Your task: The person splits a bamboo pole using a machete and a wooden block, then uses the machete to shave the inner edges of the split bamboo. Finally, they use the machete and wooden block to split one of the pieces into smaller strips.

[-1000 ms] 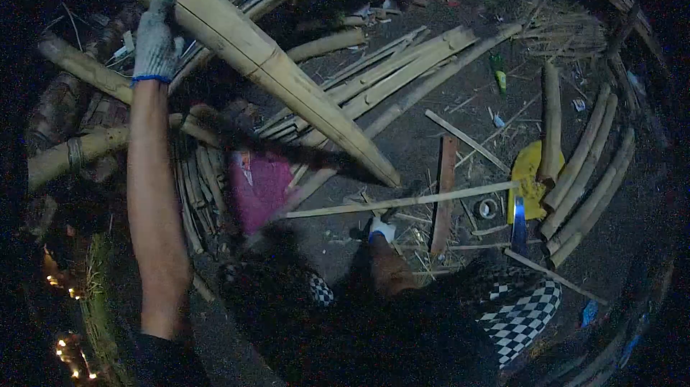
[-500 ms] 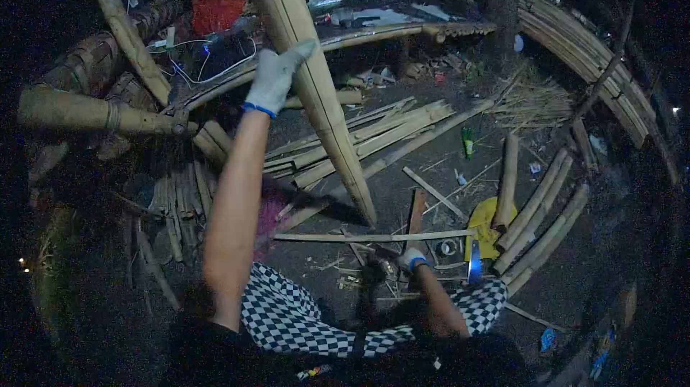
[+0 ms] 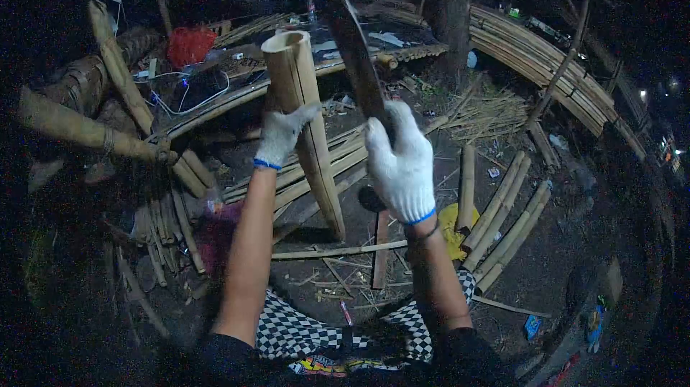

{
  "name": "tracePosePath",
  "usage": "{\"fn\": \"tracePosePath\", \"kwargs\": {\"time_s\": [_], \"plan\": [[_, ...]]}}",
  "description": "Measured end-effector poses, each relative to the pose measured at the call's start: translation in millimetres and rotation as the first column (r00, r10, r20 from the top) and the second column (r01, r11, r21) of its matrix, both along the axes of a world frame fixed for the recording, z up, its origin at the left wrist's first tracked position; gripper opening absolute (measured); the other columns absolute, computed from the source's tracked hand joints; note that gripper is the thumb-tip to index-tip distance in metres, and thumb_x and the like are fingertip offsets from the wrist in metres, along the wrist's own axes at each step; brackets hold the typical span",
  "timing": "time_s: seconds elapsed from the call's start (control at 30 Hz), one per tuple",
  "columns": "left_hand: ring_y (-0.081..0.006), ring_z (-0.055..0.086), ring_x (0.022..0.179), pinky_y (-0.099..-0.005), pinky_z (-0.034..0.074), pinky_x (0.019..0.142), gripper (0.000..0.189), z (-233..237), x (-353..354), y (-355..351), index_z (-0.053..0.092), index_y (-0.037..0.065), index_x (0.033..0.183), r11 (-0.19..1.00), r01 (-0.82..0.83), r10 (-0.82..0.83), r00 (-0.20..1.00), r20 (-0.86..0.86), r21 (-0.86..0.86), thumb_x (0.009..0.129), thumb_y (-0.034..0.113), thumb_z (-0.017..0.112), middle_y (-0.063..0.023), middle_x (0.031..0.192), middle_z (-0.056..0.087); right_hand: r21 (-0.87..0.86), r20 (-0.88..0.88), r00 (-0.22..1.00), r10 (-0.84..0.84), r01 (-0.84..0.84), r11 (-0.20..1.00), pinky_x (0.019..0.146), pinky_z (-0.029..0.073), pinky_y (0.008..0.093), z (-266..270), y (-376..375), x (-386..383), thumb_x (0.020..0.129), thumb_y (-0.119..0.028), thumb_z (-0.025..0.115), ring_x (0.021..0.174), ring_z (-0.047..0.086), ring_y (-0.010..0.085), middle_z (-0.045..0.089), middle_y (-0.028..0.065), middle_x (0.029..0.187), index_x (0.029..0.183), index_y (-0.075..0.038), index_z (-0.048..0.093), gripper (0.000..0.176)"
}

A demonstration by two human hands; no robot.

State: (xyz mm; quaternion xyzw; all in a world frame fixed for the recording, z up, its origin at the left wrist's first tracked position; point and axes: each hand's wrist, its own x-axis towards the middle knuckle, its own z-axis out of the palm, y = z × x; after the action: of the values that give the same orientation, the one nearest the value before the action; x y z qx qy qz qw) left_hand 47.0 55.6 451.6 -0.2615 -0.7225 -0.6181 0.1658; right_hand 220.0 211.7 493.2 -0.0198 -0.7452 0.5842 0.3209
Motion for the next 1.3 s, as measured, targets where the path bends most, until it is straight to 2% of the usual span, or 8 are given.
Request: {"fn": "tracePosePath", "kwargs": {"time_s": [0.2,0.47,0.63,0.77,0.93,1.07,1.13,1.3], "plan": [[-0.0199,0.063,0.101,-0.0338,0.053,0.088,0.06,-14,25,12,0.051,0.003,0.128,0.982,0.126,-0.146,0.98,0.139,0.141,0.077,0.015,0.08,-0.0119,0.116,0.063,0.385,-0.312,0.947,-0.08,0.203,0.9,0.062,0.051,0.0421,35,-25,-19,0.09,-0.015,0.059,0.072,0.065,0.0404,0.063,0.0221,0.077,0.103,-0.004,0.056,0.017],[-0.0217,0.061,0.107,-0.0349,0.053,0.091,0.075,-17,42,12,0.042,0.004,0.134,0.921,0.246,-0.261,0.965,0.008,0.301,0.072,0.016,0.083,-0.0116,0.122,0.059,0.43,-0.349,0.934,-0.072,0.228,0.873,0.062,0.051,0.0431,39,-35,-17,0.089,-0.013,0.059,0.076,0.064,0.0421,0.064,0.0231,0.08,0.103,-0.004,0.056,0.017],[-0.0239,0.061,0.107,-0.0357,0.052,0.092,0.076,-25,33,9,0.041,0.005,0.134,0.999,0.044,-0.038,0.981,-0.192,0.025,0.072,0.02,0.083,-0.0128,0.122,0.058,0.441,-0.329,0.941,-0.079,0.227,0.868,0.063,0.05,0.0438,41,-40,-15,0.089,-0.012,0.059,0.076,0.064,0.0421,0.063,0.023,0.08,0.102,-0.004,0.056,0.017],[-0.0241,0.058,0.112,-0.0364,0.05,0.094,0.078,-32,30,15,0.039,0.006,0.135,0.976,0.17,-0.181,0.98,0.079,0.133,0.072,0.019,0.083,-0.0128,0.125,0.056,0.498,-0.313,0.944,-0.103,0.256,0.828,0.063,0.052,0.0372,44,-40,-15,0.093,-0.013,0.058,0.073,0.069,0.0297,0.066,0.0176,0.08,0.104,-0.003,0.056,0.015],[-0.0313,0.068,0.089,-0.0365,0.056,0.075,0.031,-57,11,22,0.069,0.008,0.107,0.98,-0.198,0.145,0.82,-0.554,-0.037,0.077,0.013,0.066,-0.0169,0.096,0.069,0.504,-0.349,0.93,-0.118,0.293,0.813,0.063,0.052,0.0399,44,-41,-15,0.091,-0.011,0.059,0.075,0.068,0.0352,0.065,0.0196,0.08,0.105,-0.004,0.056,0.015],[-0.0297,0.067,0.093,-0.0372,0.056,0.078,0.033,-50,16,24,0.066,0.006,0.112,0.981,-0.169,0.19,0.731,-0.656,0.095,0.081,0.015,0.068,-0.0148,0.1,0.068,0.518,-0.37,0.913,-0.171,0.356,0.778,0.062,0.051,0.0408,42,-41,-19,0.09,-0.009,0.058,0.073,0.067,0.0359,0.064,0.0195,0.08,0.105,-0.004,0.056,0.016],[-0.0222,0.054,0.117,-0.0371,0.047,0.099,0.079,-24,45,13,0.039,0.006,0.137,0.951,0.207,-0.225,0.973,0.057,0.229,0.073,0.015,0.083,-0.0121,0.129,0.054,0.483,-0.444,0.874,-0.197,0.419,0.769,0.061,0.051,0.0394,39,-33,-27,0.091,-0.01,0.058,0.07,0.067,0.0332,0.064,0.0182,0.079,0.106,-0.004,0.056,0.016],[-0.0225,0.057,0.113,-0.0376,0.049,0.095,0.075,-23,44,16,0.043,0.005,0.134,0.912,0.257,-0.287,0.957,0.05,0.319,0.072,0.018,0.083,-0.0127,0.125,0.057,0.444,-0.356,0.919,-0.169,0.325,0.835,0.063,0.052,0.0369,36,-29,-23,0.094,-0.015,0.056,0.072,0.068,0.0282,0.065,0.0169,0.081,0.107,-0.004,0.056,0.017]]}}
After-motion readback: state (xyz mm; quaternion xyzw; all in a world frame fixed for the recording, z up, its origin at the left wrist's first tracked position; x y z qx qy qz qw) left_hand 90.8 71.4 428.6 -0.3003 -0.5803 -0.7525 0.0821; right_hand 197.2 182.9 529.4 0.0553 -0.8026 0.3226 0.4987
